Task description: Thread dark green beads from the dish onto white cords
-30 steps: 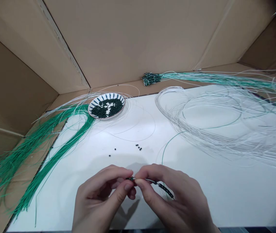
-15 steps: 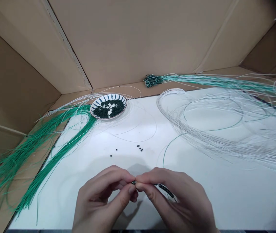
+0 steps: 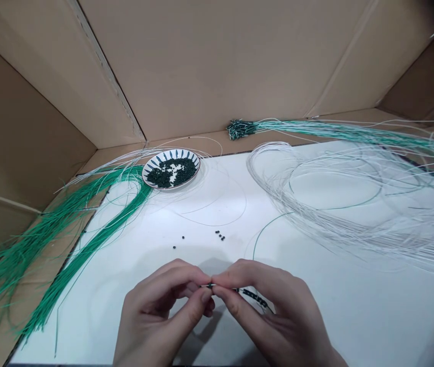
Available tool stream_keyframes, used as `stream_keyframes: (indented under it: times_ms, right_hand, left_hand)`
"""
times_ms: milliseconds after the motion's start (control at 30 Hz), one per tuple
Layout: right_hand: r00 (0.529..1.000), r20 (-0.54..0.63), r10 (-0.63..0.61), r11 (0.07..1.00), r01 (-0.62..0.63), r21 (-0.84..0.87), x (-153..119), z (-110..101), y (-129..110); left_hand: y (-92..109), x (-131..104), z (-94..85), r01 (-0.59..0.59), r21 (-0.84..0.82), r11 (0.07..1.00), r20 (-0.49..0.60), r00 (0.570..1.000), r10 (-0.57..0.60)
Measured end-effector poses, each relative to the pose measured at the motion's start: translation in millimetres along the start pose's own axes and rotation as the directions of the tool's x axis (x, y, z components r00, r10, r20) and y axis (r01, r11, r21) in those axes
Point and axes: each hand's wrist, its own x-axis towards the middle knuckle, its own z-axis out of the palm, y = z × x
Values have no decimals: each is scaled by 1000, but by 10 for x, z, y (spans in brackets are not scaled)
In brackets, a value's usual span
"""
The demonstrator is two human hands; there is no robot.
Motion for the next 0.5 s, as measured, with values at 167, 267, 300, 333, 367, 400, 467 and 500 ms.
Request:
stream_keyframes:
  times_ms: [167,267,300,333,367,400,467,500]
  right_hand:
    - [999,2,52,999,-52,14,-8,10,4]
    - [991,-2,132,991,-132,35,-20,35,-2]
    - [990,-15,138,990,-138,38,-16,39,-4]
    - [990,-19,142,989,-141,33,-9,40,-6]
    - [989,-4,148,989,-148,24,2,37,-7]
    - [988,21,154,988,-155,19,13,31,-9]
    - [979,90,182,983,-184,17,30,16,-14]
    - [974,111,196,980,-199,19,31,12,-18]
  left_hand:
    - [-15,17,-23,-3,6,1000,6,1000,2]
    - [-25,25,-25,-13,20,1000,5,1000,13]
    - [-28,26,-26,-21,39,999,4,1000,21]
    - [-32,27,-29,-29,65,997,-2,1000,29]
    - [-36,27,-33,-38,92,995,-14,999,40]
    - [-41,26,-37,-44,118,992,-26,999,48]
    - [-47,24,-48,-42,155,987,-30,998,48]
    - [-48,23,-53,-41,166,985,-22,999,45]
